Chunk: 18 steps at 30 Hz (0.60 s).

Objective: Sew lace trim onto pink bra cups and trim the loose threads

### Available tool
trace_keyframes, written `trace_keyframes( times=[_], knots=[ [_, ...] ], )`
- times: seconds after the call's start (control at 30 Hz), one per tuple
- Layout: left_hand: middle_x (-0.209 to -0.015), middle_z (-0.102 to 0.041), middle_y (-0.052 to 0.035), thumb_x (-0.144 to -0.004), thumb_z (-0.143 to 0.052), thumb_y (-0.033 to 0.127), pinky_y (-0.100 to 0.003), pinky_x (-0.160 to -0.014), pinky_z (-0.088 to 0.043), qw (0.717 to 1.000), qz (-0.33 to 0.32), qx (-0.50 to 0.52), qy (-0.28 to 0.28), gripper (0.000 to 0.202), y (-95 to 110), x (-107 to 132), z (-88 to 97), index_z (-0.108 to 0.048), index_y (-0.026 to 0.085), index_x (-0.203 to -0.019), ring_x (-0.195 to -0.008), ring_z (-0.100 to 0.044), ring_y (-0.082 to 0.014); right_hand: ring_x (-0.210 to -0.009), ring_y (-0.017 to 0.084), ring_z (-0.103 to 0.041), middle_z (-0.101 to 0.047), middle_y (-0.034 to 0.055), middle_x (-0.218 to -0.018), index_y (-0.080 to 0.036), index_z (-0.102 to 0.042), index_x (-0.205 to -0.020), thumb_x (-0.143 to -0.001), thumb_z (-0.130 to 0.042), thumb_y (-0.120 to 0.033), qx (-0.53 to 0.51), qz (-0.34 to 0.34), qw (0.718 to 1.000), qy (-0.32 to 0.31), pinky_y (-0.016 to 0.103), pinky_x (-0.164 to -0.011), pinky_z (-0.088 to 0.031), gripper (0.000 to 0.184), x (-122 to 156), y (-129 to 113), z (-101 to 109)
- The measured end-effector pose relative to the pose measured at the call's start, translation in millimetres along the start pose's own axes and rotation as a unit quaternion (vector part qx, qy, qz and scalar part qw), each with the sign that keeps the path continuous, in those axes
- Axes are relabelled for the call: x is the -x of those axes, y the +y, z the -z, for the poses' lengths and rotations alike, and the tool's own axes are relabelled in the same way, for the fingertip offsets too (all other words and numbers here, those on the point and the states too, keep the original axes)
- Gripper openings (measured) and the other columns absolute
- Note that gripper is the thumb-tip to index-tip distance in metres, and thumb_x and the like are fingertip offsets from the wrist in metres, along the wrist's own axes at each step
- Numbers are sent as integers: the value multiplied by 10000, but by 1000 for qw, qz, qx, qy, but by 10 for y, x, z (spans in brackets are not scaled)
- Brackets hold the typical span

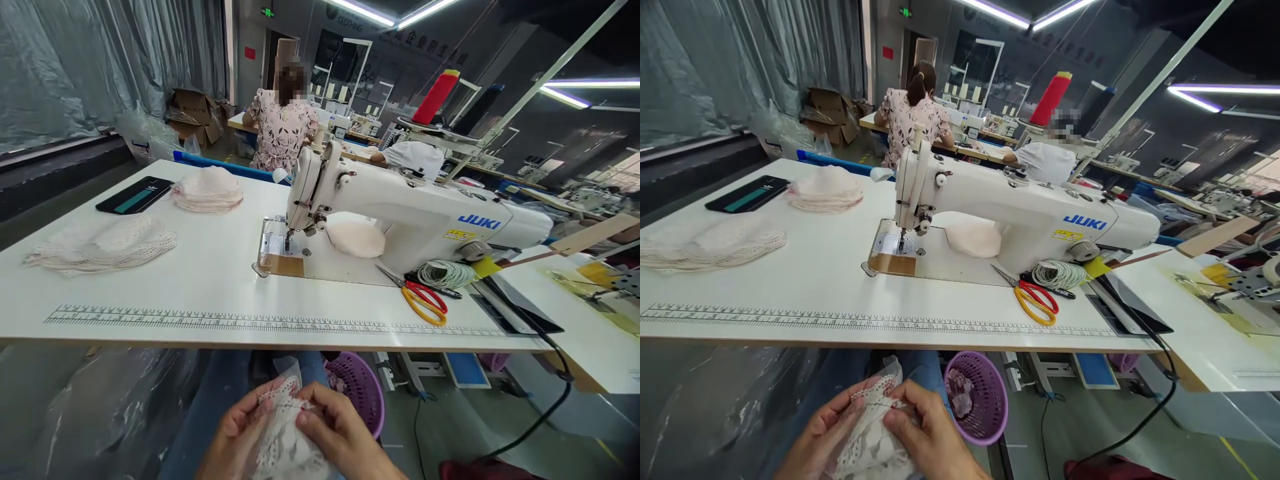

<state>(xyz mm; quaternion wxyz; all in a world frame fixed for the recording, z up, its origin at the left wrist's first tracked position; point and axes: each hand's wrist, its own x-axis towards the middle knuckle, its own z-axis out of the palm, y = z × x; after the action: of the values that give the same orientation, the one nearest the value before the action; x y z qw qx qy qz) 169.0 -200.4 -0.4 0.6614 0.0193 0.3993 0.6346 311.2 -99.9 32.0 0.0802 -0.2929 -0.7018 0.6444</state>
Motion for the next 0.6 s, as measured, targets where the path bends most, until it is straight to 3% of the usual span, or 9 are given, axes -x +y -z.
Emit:
trace_keyframes(
  times=[0.1, 0.27, 0.37, 0.47, 0.53, 0.6],
  knots=[
    [-952, -733, -111, -621, -778, 475, -381, -871, -474, 997, -46, -43, 33, 493, 55, 57, 33, -704, 165, -997, -920, -657, -294, -560, 93, -360, -424, -29, -637, -171, -550, -820, -866, -520, -472, 52, 2, 999, -6, 201, -499, -288, 306, 8, -114, 100],
    [-922, -741, -92, -646, -711, 580, -328, -833, -480, 975, -79, -191, 87, 514, 146, 94, 169, -699, 176, -963, -909, -654, -282, -502, 115, -406, -490, -26, -596, -231, -534, -1129, -912, -449, -440, 100, 9, 993, 64, 230, -496, -336, 313, 145, -305, 354],
    [-966, -733, -86, -668, -681, 598, -311, -863, -466, 968, -62, -232, 71, 538, 216, 111, 212, -682, 177, -1004, -945, -643, -274, -655, 165, -540, -618, 54, -841, -260, -572, -1120, -927, -412, -413, 172, 8, 983, 59, 264, -565, -418, 294, 283, -301, 446],
    [-995, -717, -67, -761, -591, 580, -293, -861, -465, 956, -42, -290, 27, 492, 307, 145, 258, -649, 188, -1053, -969, -628, -255, -825, 199, -603, -634, 70, -986, -286, -492, -1214, -922, -415, -323, 255, 46, 965, 37, 272, -635, -467, 305, 363, -278, 476],
    [-892, -714, -43, -831, -499, 546, -270, -751, -489, 913, -39, -406, 8, 404, 339, 198, 312, -660, 206, -979, -856, -642, -230, -806, 189, -617, -647, 64, -957, -272, -428, -1265, -914, -394, -238, 329, 97, 938, 44, 256, -622, -459, 354, 341, -261, 466],
    [-754, -684, -15, -860, -468, 488, -251, -646, -479, 838, -76, -540, 19, 328, 304, 295, 366, -671, 231, -864, -714, -624, -201, -668, 174, -604, -651, 47, -817, -219, -465, -1210, -906, -360, -161, 426, 143, 890, 76, 247, -551, -406, 327, 256, -220, 427]
  ],
)
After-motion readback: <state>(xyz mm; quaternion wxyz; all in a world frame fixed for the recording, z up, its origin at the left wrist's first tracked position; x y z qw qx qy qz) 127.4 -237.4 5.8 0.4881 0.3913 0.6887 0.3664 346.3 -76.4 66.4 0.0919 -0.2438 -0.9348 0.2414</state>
